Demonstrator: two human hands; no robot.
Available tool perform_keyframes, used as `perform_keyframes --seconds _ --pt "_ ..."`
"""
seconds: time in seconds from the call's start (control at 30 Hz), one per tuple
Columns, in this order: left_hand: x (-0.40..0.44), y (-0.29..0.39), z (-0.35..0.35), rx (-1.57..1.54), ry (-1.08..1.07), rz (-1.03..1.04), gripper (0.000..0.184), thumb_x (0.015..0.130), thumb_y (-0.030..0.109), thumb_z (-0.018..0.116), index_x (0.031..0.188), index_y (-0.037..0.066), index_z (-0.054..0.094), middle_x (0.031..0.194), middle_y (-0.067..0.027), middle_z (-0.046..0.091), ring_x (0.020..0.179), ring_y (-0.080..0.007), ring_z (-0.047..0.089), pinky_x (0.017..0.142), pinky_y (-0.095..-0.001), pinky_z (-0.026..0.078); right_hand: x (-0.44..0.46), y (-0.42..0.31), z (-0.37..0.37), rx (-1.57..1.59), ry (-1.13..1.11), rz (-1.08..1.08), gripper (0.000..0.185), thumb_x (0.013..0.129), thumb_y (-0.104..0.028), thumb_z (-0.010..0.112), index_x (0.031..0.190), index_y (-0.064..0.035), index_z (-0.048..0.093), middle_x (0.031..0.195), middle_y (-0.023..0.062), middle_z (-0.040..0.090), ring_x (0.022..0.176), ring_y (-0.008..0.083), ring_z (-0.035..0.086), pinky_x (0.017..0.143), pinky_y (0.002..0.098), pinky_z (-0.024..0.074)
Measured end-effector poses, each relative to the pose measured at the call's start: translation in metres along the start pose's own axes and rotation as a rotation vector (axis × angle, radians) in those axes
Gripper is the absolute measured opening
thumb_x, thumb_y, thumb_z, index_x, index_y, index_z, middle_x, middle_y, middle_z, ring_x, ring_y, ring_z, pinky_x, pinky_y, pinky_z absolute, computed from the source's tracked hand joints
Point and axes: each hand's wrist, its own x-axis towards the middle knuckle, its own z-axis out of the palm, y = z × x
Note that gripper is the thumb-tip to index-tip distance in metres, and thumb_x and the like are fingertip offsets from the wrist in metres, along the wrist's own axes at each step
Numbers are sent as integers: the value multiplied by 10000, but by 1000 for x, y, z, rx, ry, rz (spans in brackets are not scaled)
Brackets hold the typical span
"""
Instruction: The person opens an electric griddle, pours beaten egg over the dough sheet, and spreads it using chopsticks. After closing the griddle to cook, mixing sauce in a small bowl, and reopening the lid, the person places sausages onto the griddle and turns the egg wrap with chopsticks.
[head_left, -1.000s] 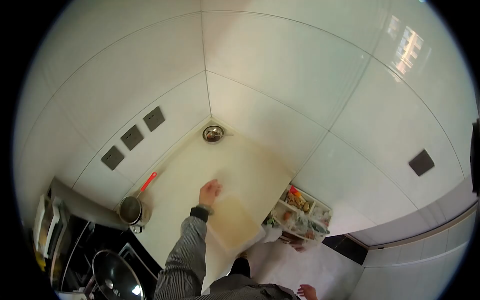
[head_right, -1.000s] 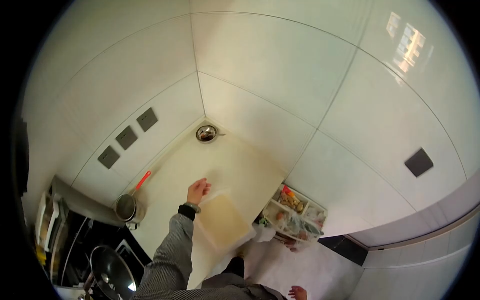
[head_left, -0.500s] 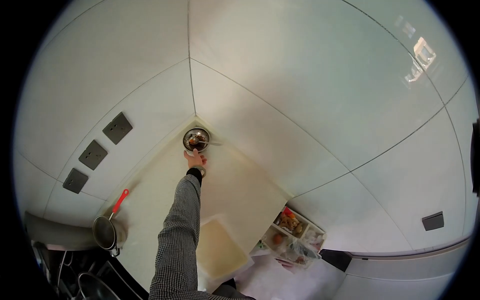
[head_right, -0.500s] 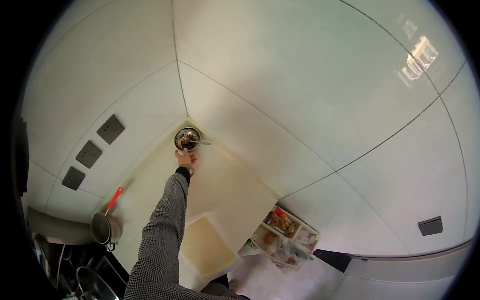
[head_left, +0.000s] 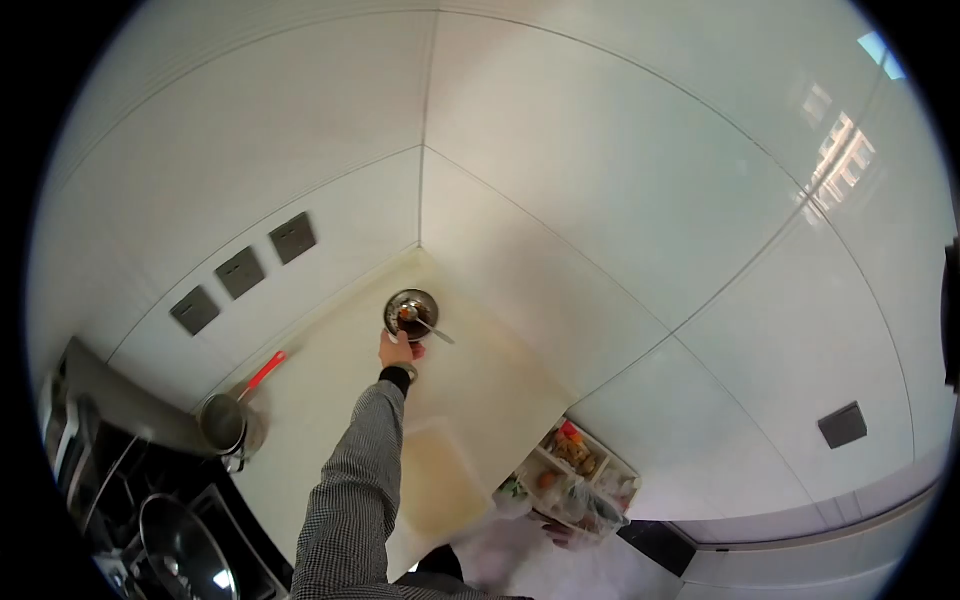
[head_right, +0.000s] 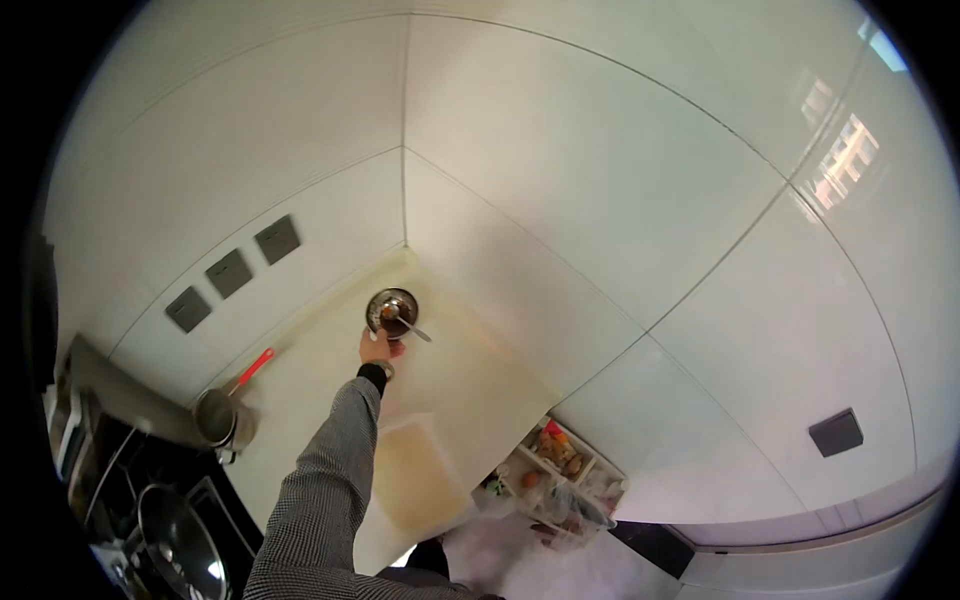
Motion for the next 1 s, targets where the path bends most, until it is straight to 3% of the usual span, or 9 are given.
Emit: perform_keyframes --seconds 0.1,0.13,0.17,0.2,0.33,0.5,0.57,0.77,1.0 --pt "-95 13 -40 53 -35 69 582 942 117 489 1440 -23 223 736 -188 655 535 -242 656 490 -348 573 34 -54 5 -361 17 -355 515 919 -411 576 1247 -15 560 905 150 686 795 261 660 739 394 540" --pt "-131 15 -55 41 -39 92 574 943 129 499 1425 -42 240 706 -178 653 532 -239 654 490 -338 567 18 -120 12 -387 -16 -373 335 894 -209 584 1174 -25 585 923 118 683 789 203 666 719 311 514" --pt "-162 11 -72 8 -85 115 536 936 128 504 1389 -64 291 693 -174 654 527 -230 651 489 -335 564 -7 -185 31 -347 -59 -450 361 899 -201 599 1208 -15 571 995 105 681 856 160 644 769 283 495" --pt "-200 13 -88 21 -78 131 507 932 127 505 1360 -75 323 688 -174 655 526 -227 652 490 -334 565 -3 -202 45 -173 -148 -592 407 897 -188 625 1260 -28 538 989 120 658 971 239 636 833 319 493" --pt "-367 24 -169 64 -118 122 386 918 121 516 1221 -106 441 675 -180 657 516 -218 649 470 -321 555 -126 -312 104 -100 -467 -896 669 832 -111 707 1408 -51 371 987 93 623 863 158 592 788 292 480" --pt "-562 25 -288 182 15 115 359 892 135 537 1165 -96 510 604 -131 649 497 -172 640 468 -298 526 -247 -280 149 -336 -582 -1363 701 734 -86 786 1348 -42 450 893 63 633 735 154 592 695 282 492" --pt "-631 20 -330 316 108 132 473 860 148 554 1255 -96 466 619 -136 663 512 -184 653 493 -299 528 -291 -260 155 -425 -649 -1621 401 730 -74 772 1108 -51 642 769 43 611 663 190 597 626 298 488" --pt "-798 -7 -451 180 451 20 533 852 117 532 1331 -78 405 648 -135 676 532 -171 661 525 -286 543 -403 -188 212 -233 -1130 -1766 154 671 -33 768 815 -67 728 663 42 623 564 171 606 513 254 470" --pt "-946 -58 -593 -339 1021 67 500 867 22 468 1352 -65 379 651 -138 661 521 -177 652 498 -291 567 -528 -79 331 -245 -1611 -1593 107 745 14 719 837 -38 706 708 63 647 569 160 601 511 257 464"
